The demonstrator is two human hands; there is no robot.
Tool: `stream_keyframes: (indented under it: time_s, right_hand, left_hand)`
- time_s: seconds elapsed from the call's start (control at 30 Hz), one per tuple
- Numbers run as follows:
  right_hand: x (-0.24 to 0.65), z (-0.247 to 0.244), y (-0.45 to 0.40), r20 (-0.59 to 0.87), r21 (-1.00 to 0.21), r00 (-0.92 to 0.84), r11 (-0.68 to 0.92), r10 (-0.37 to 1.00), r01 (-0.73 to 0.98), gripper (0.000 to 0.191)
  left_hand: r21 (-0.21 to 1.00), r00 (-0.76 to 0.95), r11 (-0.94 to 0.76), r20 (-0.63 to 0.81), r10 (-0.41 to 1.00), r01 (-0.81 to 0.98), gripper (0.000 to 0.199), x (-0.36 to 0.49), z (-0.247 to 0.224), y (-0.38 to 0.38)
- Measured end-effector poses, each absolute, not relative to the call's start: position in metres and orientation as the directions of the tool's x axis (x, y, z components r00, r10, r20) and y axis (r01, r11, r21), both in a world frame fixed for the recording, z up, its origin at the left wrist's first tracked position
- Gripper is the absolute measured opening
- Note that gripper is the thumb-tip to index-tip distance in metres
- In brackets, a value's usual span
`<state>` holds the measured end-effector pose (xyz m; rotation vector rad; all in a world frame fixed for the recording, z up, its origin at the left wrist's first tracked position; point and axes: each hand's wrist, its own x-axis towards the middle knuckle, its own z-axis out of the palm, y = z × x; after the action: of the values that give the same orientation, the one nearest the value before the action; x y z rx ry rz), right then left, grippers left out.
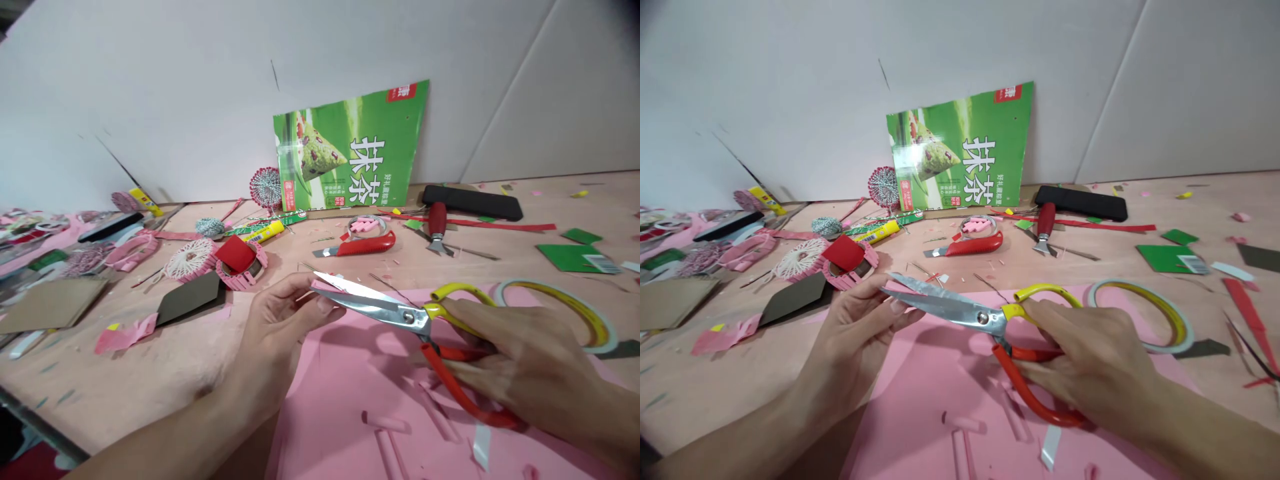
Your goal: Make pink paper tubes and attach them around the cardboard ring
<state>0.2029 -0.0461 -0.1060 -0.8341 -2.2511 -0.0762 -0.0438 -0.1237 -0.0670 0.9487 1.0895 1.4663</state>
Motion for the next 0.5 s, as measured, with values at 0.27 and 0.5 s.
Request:
stream_keyframes:
  time_s: [0.27, 0.5]
  right_hand:
    - [0.2040, -0.0999, -0.0452, 0.687, -0.012, -0.593, 0.823, 0.419, 0.568, 0.042]
    - [0.2023, -0.1096, -0.0449, 0.713, 0.005, -0.566, 0.804, 0.414, 0.595, 0.038]
  left_hand:
    - [0.967, -0.149, -0.045, 0.007, 0.989, -0.252, 0.009, -0.0438, -0.0672, -0.1228]
    - [0.967, -0.174, -0.049, 0.005, 0.985, -0.249, 0.011, -0.0438, -0.0671, -0.1230]
